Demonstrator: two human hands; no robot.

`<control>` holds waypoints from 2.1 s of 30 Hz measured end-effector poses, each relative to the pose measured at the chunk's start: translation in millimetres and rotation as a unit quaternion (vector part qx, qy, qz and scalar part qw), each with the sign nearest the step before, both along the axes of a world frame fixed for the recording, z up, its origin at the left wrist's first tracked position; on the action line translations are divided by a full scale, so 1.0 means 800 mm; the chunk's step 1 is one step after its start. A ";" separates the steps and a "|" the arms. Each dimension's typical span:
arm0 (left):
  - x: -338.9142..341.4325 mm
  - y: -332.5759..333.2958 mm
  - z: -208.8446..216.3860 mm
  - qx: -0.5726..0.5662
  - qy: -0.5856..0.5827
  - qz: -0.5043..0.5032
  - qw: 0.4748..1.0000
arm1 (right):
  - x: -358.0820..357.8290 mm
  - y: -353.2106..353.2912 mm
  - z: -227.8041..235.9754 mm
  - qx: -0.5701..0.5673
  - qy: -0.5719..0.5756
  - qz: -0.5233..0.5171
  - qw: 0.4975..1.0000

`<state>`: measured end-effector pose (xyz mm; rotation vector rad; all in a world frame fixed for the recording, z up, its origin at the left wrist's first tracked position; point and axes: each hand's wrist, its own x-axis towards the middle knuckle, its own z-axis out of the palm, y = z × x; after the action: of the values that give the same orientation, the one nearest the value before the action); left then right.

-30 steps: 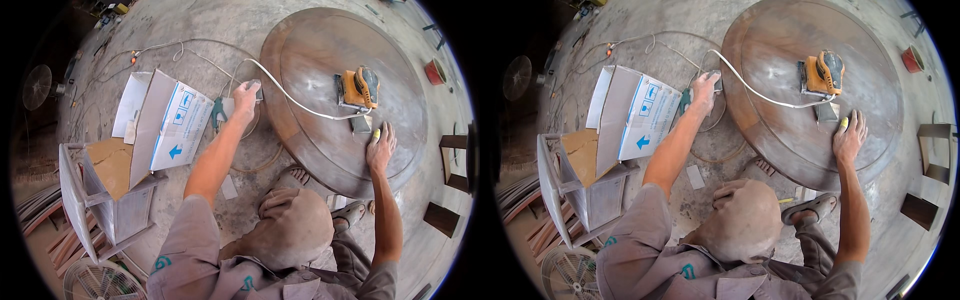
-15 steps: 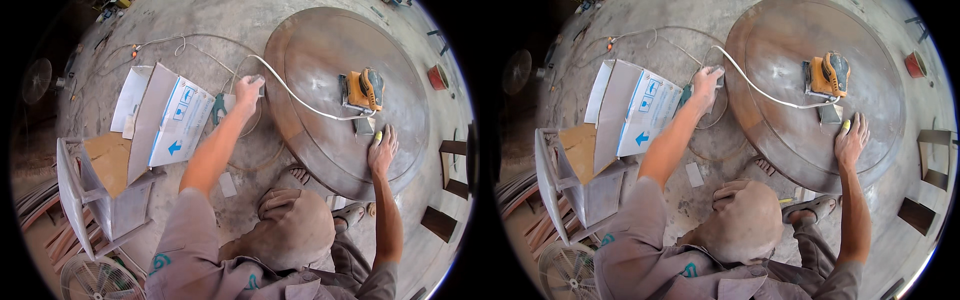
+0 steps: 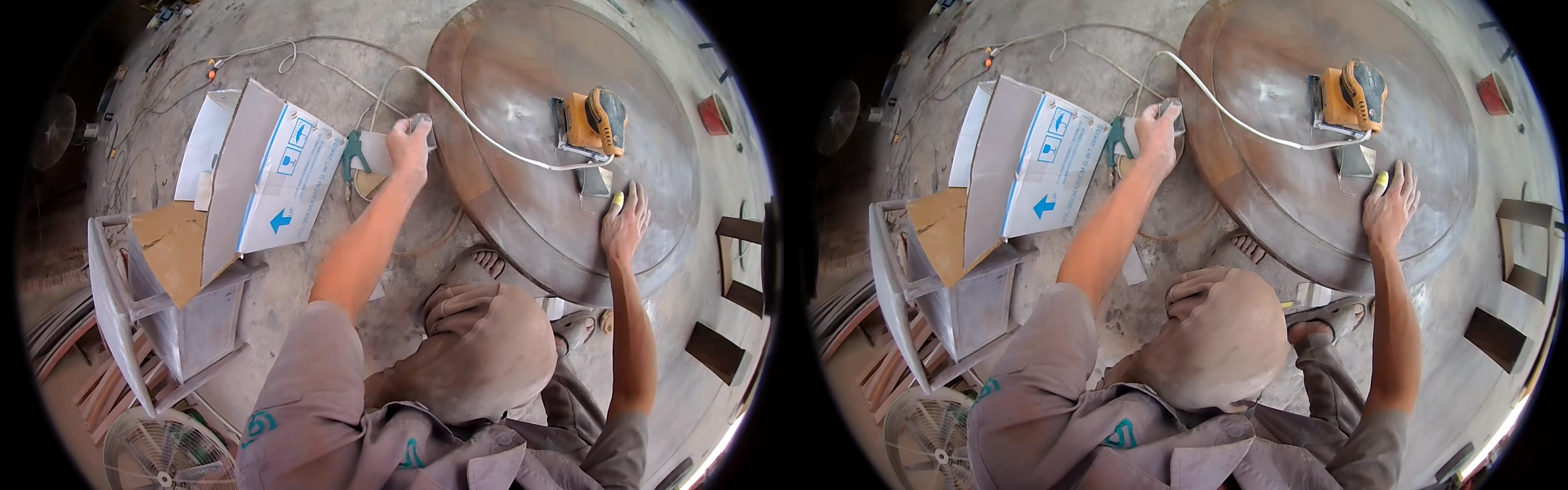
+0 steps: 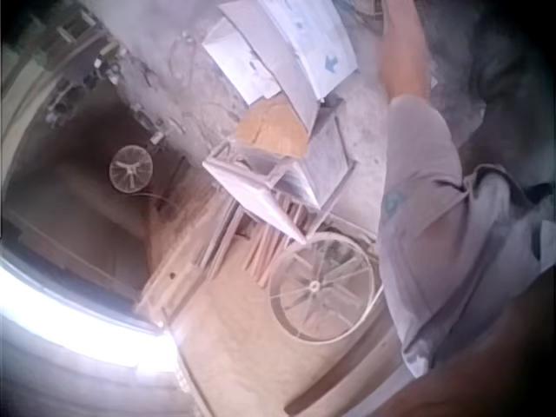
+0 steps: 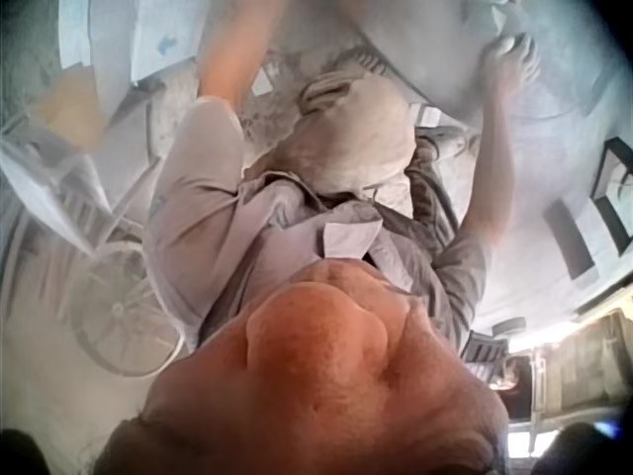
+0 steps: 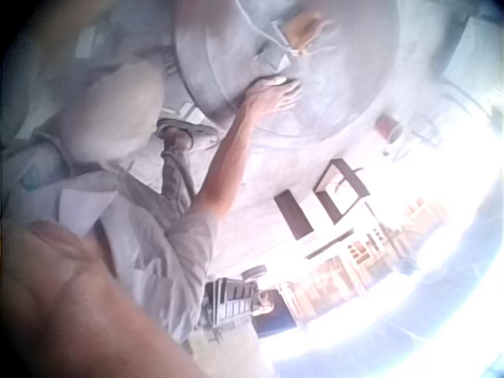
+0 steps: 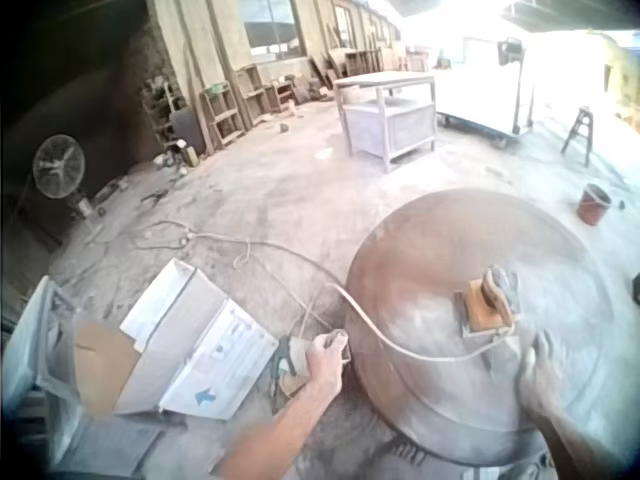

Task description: The person sits on the floor and repairs a round wooden table by applying glue to a crack in the edge and smoothing it with a putty knife. They also use an electric sander and a sanding block to smooth the table surface and edges.

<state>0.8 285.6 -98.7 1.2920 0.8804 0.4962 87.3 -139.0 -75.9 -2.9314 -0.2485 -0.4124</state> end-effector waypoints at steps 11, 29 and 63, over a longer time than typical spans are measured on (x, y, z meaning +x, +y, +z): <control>-0.044 -0.076 0.001 -0.018 0.023 0.062 0.998 | 0.004 -0.005 0.003 -0.006 -0.005 -0.002 1.000; -0.096 -0.145 0.015 -0.037 0.014 0.071 0.997 | 0.006 -0.007 -0.005 0.007 -0.015 0.002 1.000; 0.040 0.053 0.025 -0.088 0.006 -0.068 0.994 | 0.006 -0.003 -0.004 0.009 -0.016 0.003 1.000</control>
<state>32.5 328.3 -79.0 1.1840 0.8207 0.2976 92.0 -141.2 -79.2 -2.9071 -0.2571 -0.4597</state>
